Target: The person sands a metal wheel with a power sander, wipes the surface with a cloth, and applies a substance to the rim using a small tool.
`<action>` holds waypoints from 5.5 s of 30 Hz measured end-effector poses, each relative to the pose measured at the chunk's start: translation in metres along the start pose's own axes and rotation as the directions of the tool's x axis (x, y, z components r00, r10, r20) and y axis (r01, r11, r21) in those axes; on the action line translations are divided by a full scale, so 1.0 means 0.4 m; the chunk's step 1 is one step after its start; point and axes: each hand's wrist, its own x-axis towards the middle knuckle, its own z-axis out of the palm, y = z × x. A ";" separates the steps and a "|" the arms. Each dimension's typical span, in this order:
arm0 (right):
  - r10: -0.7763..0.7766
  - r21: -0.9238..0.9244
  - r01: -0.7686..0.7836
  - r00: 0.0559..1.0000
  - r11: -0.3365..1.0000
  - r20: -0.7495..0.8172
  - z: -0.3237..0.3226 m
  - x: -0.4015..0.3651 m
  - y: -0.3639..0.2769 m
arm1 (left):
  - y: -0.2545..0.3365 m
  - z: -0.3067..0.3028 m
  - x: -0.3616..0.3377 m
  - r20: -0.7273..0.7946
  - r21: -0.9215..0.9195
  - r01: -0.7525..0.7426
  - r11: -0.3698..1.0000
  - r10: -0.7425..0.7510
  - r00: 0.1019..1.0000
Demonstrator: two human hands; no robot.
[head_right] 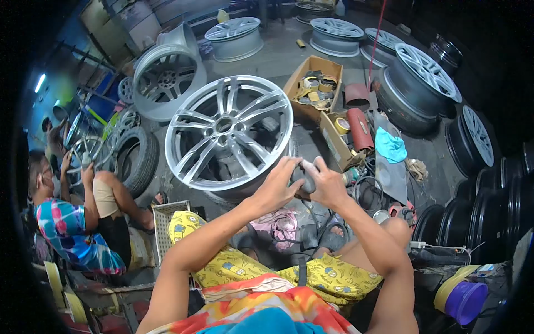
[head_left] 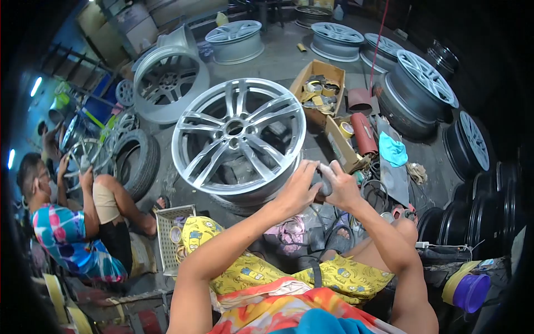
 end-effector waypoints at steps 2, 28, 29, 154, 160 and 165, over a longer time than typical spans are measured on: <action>0.027 0.006 -0.027 0.999 1.000 0.028 0.001 -0.027 0.010 | -0.002 0.021 -0.007 0.029 0.038 0.017 0.999 -0.018 0.999; 0.348 0.239 -0.278 0.876 0.931 -0.335 -0.115 -0.045 0.081 | 0.030 0.114 0.194 0.021 -0.524 0.149 0.839 -0.163 0.986; 0.356 0.251 -0.282 0.873 0.926 -0.334 -0.115 -0.044 0.084 | 0.021 0.114 0.199 0.030 -0.476 0.115 0.872 -0.115 0.993; 0.263 0.135 -0.231 0.910 0.964 -0.322 0.237 0.458 0.206 | 0.464 -0.420 -0.182 -0.386 -0.572 -0.578 0.581 0.431 0.816; 0.472 0.136 -0.453 0.822 0.881 -0.318 0.269 0.644 0.215 | 0.455 -0.231 -0.167 -0.867 -0.249 -0.845 0.474 0.279 0.413; 0.488 0.269 -0.411 0.786 0.871 -0.380 0.268 0.497 0.120 | 0.430 -0.293 -0.176 -0.439 -0.688 -0.638 0.346 0.501 0.745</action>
